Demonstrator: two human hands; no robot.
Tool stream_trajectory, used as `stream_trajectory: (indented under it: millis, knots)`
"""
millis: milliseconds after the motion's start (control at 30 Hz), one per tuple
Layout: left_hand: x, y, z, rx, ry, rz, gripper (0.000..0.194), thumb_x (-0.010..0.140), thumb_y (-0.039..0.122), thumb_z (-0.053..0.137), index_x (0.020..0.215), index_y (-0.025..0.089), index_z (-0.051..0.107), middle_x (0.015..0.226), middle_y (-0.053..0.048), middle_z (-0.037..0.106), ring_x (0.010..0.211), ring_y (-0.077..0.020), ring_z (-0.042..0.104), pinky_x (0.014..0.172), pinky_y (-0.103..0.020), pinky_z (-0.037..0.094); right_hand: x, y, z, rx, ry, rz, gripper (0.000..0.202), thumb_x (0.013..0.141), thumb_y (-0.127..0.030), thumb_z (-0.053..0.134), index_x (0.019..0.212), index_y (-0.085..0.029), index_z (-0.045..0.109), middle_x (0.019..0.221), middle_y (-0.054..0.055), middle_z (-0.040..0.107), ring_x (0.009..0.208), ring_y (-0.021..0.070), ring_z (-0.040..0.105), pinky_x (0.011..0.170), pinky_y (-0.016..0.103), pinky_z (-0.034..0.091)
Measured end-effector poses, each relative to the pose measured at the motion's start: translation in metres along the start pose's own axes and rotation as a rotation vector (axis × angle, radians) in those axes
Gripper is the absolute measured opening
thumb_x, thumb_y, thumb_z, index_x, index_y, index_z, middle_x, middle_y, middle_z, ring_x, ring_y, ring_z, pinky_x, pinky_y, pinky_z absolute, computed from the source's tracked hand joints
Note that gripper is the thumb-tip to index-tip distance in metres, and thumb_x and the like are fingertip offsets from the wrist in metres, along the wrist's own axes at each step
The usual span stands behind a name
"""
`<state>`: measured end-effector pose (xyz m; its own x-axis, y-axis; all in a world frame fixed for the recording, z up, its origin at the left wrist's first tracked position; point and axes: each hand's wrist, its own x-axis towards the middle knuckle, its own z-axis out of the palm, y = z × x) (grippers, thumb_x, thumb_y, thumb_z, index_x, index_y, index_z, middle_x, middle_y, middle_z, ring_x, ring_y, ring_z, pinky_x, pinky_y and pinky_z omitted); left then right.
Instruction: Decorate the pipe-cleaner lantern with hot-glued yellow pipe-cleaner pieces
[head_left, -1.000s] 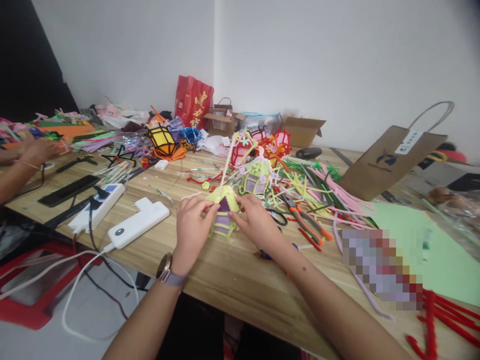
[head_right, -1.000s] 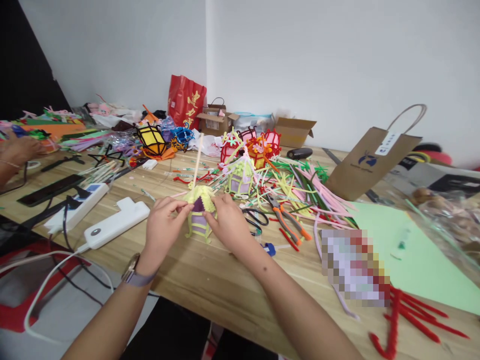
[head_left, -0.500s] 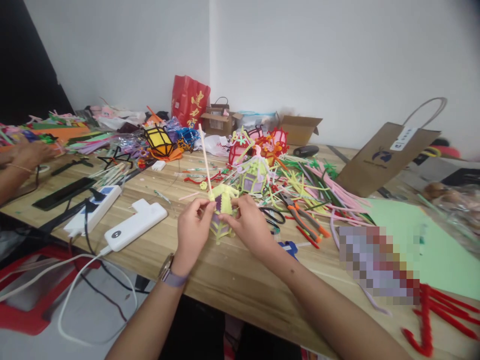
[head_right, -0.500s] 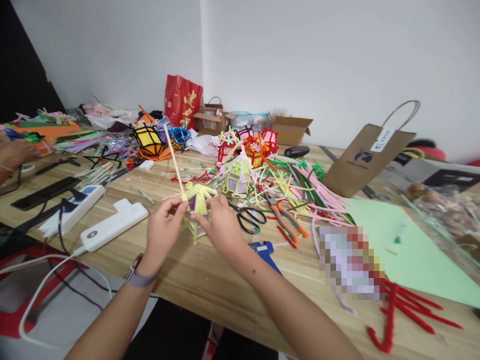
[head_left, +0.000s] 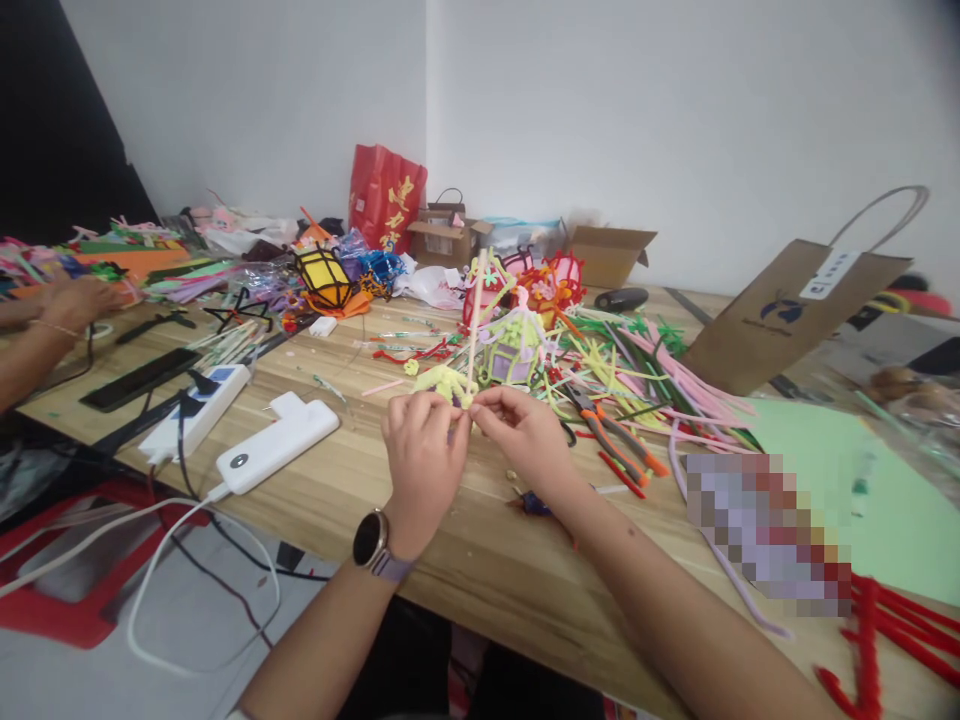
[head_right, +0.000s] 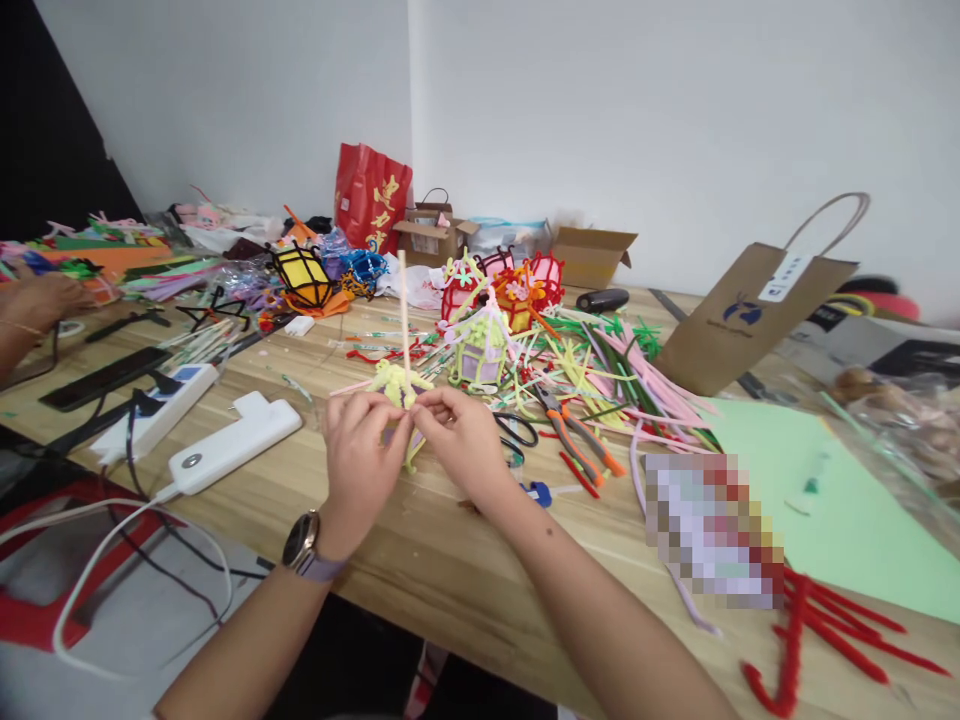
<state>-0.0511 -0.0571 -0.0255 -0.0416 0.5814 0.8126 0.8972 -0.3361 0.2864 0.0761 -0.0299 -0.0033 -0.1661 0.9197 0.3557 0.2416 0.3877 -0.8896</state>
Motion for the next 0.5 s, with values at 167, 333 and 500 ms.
stream_trajectory:
  millis: [167,333,500]
  knots:
    - [-0.001,-0.005,-0.003,-0.019,-0.063,0.051,0.01,0.086,0.024,0.059,0.083,0.02,0.067,0.093,-0.007,0.065,0.094,-0.0248,0.051,0.083,-0.039,0.04,0.013,0.005,-0.002,-0.013,-0.076,0.01,0.01,0.069,-0.029,0.059,0.07,-0.019,0.06,0.061,-0.003,0.06,0.055,0.0114,0.054,0.055,0.023,0.043]
    - [-0.001,-0.012,-0.003,-0.154,-0.008,-0.187,0.013,0.086,0.025,0.059,0.097,0.019,0.062,0.101,-0.008,0.066,0.102,-0.0257,0.053,0.092,-0.044,0.039,0.026,0.009,-0.001,-0.041,-0.084,-0.005,0.012,0.073,-0.029,0.056,0.07,-0.018,0.06,0.058,-0.004,0.056,0.052,0.0103,0.05,0.052,0.022,0.039]
    - [0.002,-0.019,0.003,-0.419,-0.142,-0.471,0.025,0.078,0.019,0.064,0.101,0.021,0.055,0.103,-0.008,0.066,0.105,-0.0259,0.055,0.092,-0.045,0.041,0.03,0.004,0.0,-0.169,-0.129,0.006,0.013,0.077,-0.026,0.055,0.071,-0.017,0.062,0.06,-0.003,0.059,0.054,0.0111,0.053,0.053,0.022,0.038]
